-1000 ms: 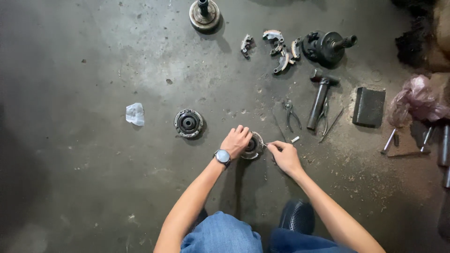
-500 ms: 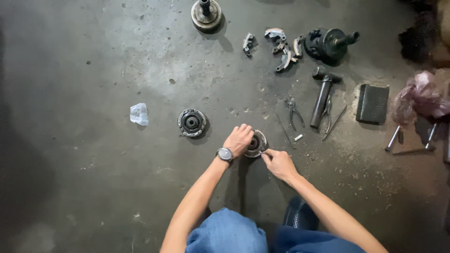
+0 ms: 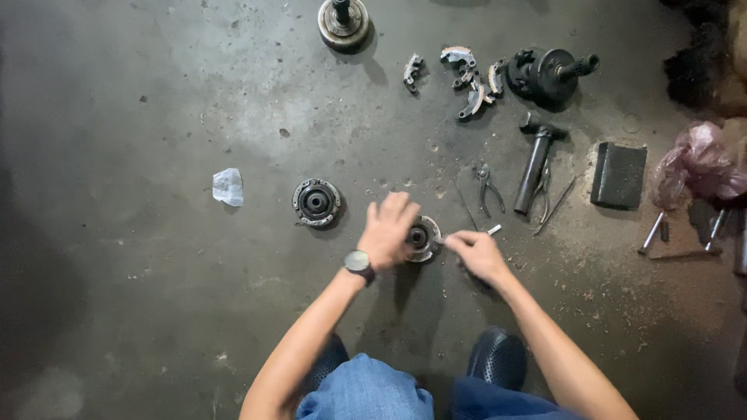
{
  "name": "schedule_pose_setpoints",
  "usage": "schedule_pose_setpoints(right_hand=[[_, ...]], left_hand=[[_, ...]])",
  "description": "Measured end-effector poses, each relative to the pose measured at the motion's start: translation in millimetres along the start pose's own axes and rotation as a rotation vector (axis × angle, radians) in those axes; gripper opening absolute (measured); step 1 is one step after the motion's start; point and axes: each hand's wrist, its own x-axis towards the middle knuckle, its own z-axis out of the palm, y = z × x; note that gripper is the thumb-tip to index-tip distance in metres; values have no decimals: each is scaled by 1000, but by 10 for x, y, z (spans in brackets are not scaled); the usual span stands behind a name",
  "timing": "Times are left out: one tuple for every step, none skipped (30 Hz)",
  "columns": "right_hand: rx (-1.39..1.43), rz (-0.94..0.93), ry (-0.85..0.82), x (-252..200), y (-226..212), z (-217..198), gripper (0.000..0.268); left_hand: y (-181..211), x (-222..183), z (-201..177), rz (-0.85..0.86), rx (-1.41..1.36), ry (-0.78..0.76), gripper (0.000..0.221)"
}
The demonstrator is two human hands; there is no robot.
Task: Disassembling a motorcycle clutch assembly on the floor of a workshop using manual tools.
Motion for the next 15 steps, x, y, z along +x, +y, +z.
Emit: schedule_pose_setpoints(right_hand=[[31,-6,47,13,-70,-91,32],[29,-5,46,-31,-169,-136,32],[7,25,114,-64,-272,-198,32],[-14,55,183,-99,-376,-264,32],[-17,55,187,-111,-367,-243,32],[-41,30,209,-121,-355,-226,31],[-62,7,232,-136,-344,-193,31],[-62,8,235,-155,-348,-168,31],[-119,-59,255,-172,-353,-131,29],[-177,-126,274,-188,-359,-89,28],[-179,-129,271,-166,-367,-74,28],[-285,-233,294,-143,-374,-56,27],[-390,-337,316,-125,-377,-37,25],[-392,-339,313,-95,-396,-22,25],[-461,-460,309,-56,-422,-14,24]], left_hand=[[148,-1,6,119,60,-108,81],[110,-55,205,117,57,-108,81],[78,-90,403,240,233,-115,89],[52,-122,601,362,409,-120,96],[76,-112,604,364,407,-116,96],[102,-98,609,315,379,-167,100],[121,-95,608,268,351,-222,105],[221,-82,456,271,350,-222,105],[315,-84,302,-25,218,-251,108],[404,-87,147,-319,82,-276,113],[384,-127,123,-323,81,-274,113],[361,-167,100,-363,84,-337,116],[340,-212,82,-402,87,-401,119],[297,-265,134,-406,85,-400,119],[251,-306,182,-339,98,-305,119]])
